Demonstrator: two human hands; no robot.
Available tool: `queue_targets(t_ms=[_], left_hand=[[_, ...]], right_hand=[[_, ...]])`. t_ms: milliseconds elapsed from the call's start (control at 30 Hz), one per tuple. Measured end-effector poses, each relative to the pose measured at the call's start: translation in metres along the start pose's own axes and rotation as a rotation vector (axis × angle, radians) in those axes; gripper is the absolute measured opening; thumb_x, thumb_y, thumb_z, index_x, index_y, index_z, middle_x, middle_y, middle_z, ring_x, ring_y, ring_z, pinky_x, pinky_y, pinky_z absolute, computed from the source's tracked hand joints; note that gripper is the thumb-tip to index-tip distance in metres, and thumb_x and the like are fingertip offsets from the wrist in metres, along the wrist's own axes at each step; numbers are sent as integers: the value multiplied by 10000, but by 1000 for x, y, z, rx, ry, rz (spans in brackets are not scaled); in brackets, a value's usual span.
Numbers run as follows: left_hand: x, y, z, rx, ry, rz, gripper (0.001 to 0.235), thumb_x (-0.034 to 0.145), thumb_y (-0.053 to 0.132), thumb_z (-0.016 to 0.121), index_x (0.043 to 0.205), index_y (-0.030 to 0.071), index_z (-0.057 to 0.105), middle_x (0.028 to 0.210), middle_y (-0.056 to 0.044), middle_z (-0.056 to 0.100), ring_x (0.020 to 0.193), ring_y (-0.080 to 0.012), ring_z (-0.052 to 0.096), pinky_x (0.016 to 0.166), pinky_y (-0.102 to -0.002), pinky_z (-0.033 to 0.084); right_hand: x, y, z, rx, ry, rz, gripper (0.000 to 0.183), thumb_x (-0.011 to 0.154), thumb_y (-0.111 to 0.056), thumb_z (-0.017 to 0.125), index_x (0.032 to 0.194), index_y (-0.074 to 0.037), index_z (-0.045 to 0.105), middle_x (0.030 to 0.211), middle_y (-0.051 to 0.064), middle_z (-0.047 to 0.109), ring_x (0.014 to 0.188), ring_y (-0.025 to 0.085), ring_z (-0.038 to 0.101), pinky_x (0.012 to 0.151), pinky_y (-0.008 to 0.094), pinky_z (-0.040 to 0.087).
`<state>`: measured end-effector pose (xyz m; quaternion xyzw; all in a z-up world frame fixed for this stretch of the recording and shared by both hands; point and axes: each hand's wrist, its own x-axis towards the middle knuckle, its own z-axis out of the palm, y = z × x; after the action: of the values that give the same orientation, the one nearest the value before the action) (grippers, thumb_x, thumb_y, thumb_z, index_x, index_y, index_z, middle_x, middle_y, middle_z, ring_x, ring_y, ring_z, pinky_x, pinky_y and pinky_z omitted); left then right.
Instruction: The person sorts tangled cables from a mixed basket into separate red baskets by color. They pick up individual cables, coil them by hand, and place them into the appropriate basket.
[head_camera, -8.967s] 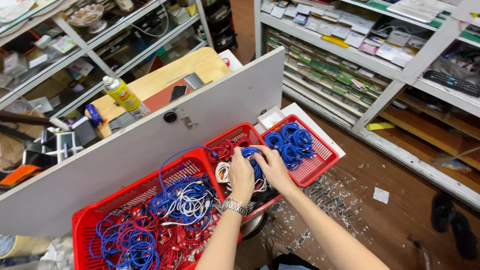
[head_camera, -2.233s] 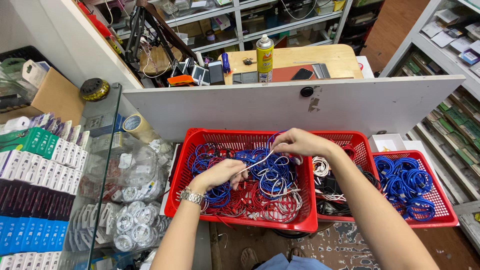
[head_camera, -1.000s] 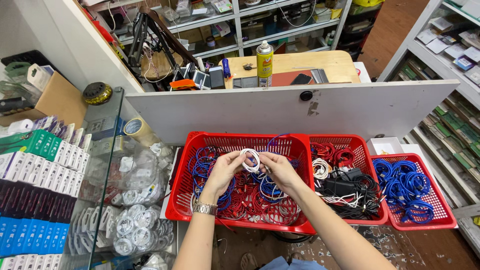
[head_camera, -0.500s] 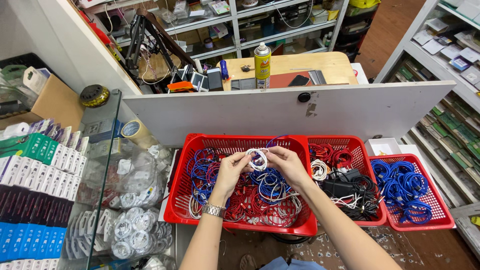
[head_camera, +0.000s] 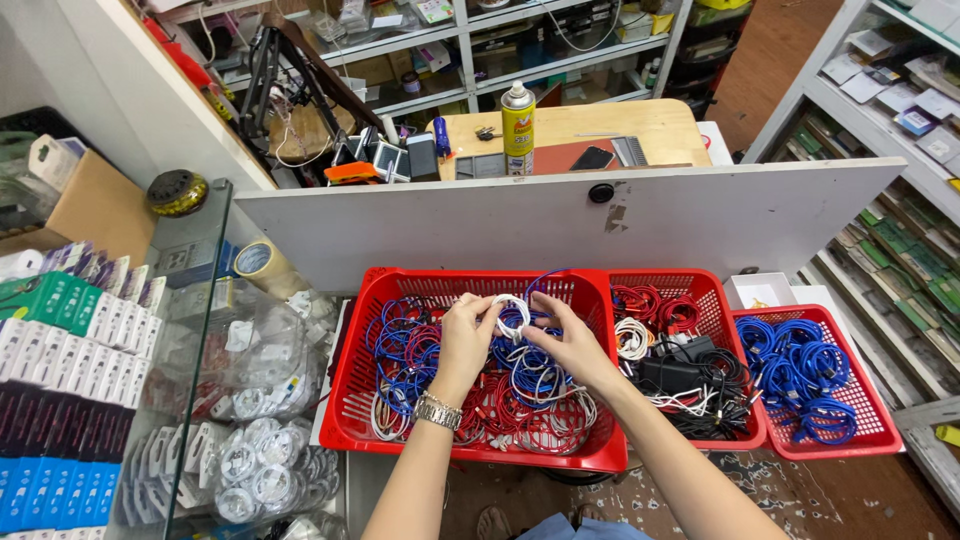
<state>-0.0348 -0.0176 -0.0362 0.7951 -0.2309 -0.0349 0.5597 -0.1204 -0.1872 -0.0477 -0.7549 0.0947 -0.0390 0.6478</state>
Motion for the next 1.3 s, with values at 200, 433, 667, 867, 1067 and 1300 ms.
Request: queue_targets(t_ms=[200,433,667,867,1067,1300], left_hand=[[0,3,49,209,25,307,184,937,118,729,1026,-35,779,862,-96,684,724,-187,673,645,-301,522],[12,1,146,-228,-253,-115,353,959,209,646,1263,30,642,1002,-53,718,804,-172,734,740,-312,587],[-1,-32,195,94,-240,-112,276,992,220,582,1154,72,749,977,-165,690,867,-260,693,806,-358,539],[-8,-50,211,139,-168,-96,236,978,191,600,1077,92,790,925,-167,709,815,-280,687,768,-380,534],[-12,-52,213,-99,-184,-379,248,998,189,569,1100,103,778,843,-75,753,669,-142,685,633,-297,558],[-17,-93,183,-342,-115,-430,260,1012,171,565,1160,71,753,904,-16,730,702,-92,651,649,-264,578]], right_hand=[[-3,1,-49,-147,-17,-152,437,970,-213,640,1373,-46,631,1221,91,733,1059,134,661,933,302,518],[-10,82,-145,-36,139,39,385,955,-140,644,1325,-38,675,1011,30,779,836,62,662,774,252,550],[-1,170,-160,-134,198,170,352,935,-153,685,1279,-86,718,986,68,777,785,135,674,731,302,557],[-7,169,-144,-479,386,-26,281,880,-159,732,1156,-109,751,1061,134,611,886,277,670,821,389,546],[-5,127,-142,-498,362,-7,278,905,-149,693,1177,-115,740,1020,130,613,846,266,658,793,388,533],[24,67,-92,-373,157,-103,237,956,-188,644,1155,-100,737,900,67,724,770,160,662,735,324,532]])
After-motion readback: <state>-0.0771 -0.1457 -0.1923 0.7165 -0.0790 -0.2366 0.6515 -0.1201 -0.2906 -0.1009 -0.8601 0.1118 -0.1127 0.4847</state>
